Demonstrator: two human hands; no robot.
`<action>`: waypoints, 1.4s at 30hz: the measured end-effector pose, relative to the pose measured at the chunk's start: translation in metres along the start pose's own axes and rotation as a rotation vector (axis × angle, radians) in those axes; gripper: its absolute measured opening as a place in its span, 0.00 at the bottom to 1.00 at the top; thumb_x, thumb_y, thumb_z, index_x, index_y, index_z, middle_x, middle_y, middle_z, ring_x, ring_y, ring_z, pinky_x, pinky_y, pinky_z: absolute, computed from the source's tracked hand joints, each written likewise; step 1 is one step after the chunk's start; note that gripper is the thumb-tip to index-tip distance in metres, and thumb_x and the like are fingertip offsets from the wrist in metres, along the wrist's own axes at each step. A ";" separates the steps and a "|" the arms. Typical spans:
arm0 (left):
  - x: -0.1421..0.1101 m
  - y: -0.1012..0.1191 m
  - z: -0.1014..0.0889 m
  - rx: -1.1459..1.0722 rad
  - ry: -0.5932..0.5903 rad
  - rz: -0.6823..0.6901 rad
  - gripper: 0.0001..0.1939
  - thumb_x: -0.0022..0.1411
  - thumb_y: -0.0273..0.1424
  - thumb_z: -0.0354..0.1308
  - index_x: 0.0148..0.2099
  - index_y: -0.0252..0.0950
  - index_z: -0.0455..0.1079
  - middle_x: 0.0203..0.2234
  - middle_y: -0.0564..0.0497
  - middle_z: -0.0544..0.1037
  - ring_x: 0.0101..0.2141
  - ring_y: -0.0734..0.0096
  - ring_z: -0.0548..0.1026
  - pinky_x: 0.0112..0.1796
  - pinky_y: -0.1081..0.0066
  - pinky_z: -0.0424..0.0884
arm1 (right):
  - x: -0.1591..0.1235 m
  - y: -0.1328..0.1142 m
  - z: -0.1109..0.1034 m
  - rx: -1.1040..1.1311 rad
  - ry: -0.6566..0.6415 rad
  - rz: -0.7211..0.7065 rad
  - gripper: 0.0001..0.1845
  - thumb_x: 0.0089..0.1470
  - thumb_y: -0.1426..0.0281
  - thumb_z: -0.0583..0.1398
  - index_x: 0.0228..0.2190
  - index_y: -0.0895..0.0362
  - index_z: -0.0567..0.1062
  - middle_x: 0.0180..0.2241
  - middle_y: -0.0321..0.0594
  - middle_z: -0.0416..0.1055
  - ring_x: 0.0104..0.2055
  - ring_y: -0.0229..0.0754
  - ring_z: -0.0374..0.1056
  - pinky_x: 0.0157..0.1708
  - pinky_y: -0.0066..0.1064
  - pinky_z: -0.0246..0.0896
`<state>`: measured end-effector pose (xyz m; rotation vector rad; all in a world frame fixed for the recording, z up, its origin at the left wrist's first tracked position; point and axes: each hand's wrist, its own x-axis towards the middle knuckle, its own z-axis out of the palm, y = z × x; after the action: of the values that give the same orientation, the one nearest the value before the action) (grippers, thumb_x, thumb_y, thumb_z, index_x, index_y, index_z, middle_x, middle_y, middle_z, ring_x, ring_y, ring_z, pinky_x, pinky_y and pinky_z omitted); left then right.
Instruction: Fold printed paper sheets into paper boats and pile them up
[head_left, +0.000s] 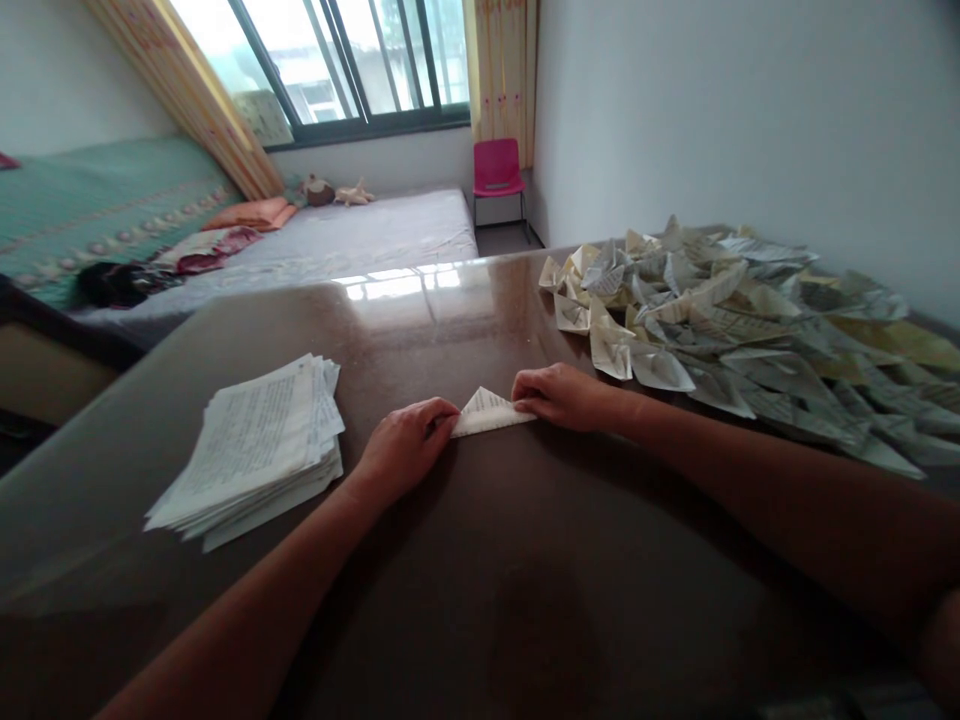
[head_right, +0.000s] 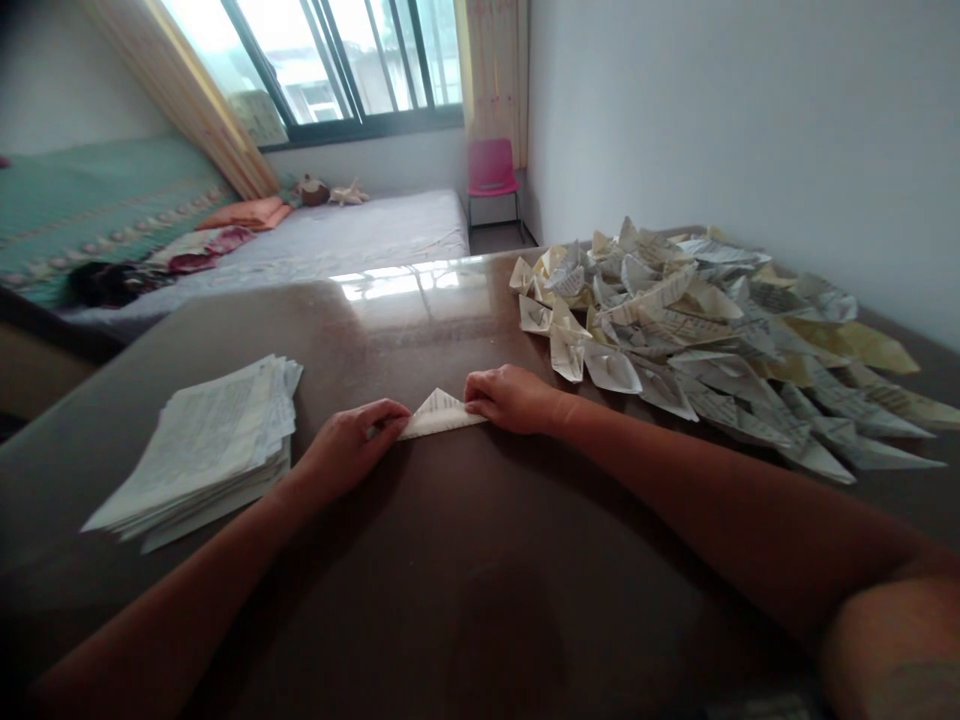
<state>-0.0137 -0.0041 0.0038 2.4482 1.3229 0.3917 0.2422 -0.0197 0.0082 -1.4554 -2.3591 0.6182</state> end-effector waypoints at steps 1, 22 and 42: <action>0.000 0.001 0.000 0.018 0.003 -0.005 0.12 0.65 0.37 0.50 0.41 0.41 0.72 0.34 0.53 0.79 0.31 0.69 0.75 0.32 0.72 0.64 | 0.000 0.000 0.001 -0.010 0.013 0.016 0.07 0.56 0.68 0.58 0.35 0.58 0.74 0.31 0.38 0.75 0.31 0.37 0.69 0.30 0.24 0.54; -0.007 0.012 0.004 0.400 0.027 0.476 0.22 0.67 0.25 0.46 0.61 0.47 0.60 0.47 0.48 0.69 0.47 0.63 0.65 0.45 0.64 0.67 | -0.004 -0.010 0.003 -0.265 0.002 0.092 0.08 0.58 0.64 0.56 0.38 0.54 0.70 0.34 0.38 0.75 0.34 0.40 0.70 0.29 0.27 0.50; -0.012 0.021 0.000 0.442 -0.115 0.481 0.22 0.66 0.27 0.49 0.61 0.47 0.59 0.47 0.48 0.70 0.46 0.62 0.66 0.45 0.64 0.67 | -0.031 -0.048 -0.018 -0.665 -0.192 0.047 0.11 0.58 0.74 0.53 0.36 0.60 0.76 0.33 0.49 0.74 0.34 0.48 0.71 0.26 0.33 0.55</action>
<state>-0.0046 -0.0248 0.0114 3.1067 0.8262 0.0638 0.2272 -0.0627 0.0470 -1.7678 -2.8505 -0.0478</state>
